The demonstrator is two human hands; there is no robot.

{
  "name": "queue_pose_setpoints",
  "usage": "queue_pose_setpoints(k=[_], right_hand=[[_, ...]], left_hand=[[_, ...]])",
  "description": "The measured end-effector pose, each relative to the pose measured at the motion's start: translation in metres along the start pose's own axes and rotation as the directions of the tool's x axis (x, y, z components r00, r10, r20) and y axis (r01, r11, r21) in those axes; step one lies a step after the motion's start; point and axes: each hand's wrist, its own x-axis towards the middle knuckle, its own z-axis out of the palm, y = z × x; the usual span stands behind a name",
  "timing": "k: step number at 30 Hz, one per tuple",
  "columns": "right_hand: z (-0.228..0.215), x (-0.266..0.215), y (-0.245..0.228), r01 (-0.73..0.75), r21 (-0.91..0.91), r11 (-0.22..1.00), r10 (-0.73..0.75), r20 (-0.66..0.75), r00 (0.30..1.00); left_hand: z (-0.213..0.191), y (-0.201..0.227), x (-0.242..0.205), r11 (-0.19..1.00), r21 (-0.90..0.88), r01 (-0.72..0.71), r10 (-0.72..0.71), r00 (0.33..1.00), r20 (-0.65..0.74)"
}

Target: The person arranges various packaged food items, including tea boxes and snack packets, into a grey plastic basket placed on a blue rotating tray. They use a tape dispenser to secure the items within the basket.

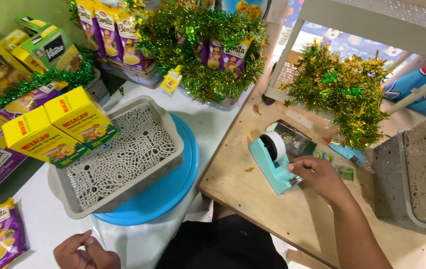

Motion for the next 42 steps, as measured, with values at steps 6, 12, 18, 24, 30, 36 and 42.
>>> queue_pose_setpoints(k=[6, 12, 18, 24, 30, 36, 42], right_hand=[[0.006, 0.008, 0.03, 0.162, 0.178, 0.971, -0.175, 0.059, 0.983], [0.011, 0.002, 0.031, 0.106, 0.283, 0.953, -0.118, 0.027, 0.993], [0.022, 0.02, 0.066, 0.158, 0.406, 0.9, -0.158, -0.034, 0.987], [0.016, 0.0, 0.033, 0.119, 0.489, 0.864, -0.134, -0.005, 0.991], [0.011, -0.018, 0.047, 0.136, 0.57, 0.81, -0.184, 0.027, 0.983], [0.006, -0.037, 0.048, 0.186, 0.655, 0.733, -0.285, 0.048, 0.957], [0.014, -0.025, 0.074, 0.334, 0.48, 0.811, -0.378, -0.005, 0.926]], left_hand=[[0.057, 0.12, -0.014, 0.731, -0.573, -0.371, 0.385, 0.917, -0.103], [0.117, 0.223, -0.051, 0.641, -0.763, -0.081, 0.63, 0.624, 0.463], [0.168, 0.26, -0.097, 0.573, -0.816, -0.07, 0.684, 0.589, 0.43], [0.186, 0.255, -0.118, 0.649, -0.747, -0.139, 0.653, 0.605, 0.455], [0.184, 0.253, -0.113, 0.671, -0.737, -0.083, 0.653, 0.537, 0.534], [0.191, 0.248, -0.121, 0.662, -0.741, -0.116, 0.667, 0.543, 0.51], [0.187, 0.25, -0.117, 0.686, -0.723, -0.077, 0.654, 0.5, 0.567]])
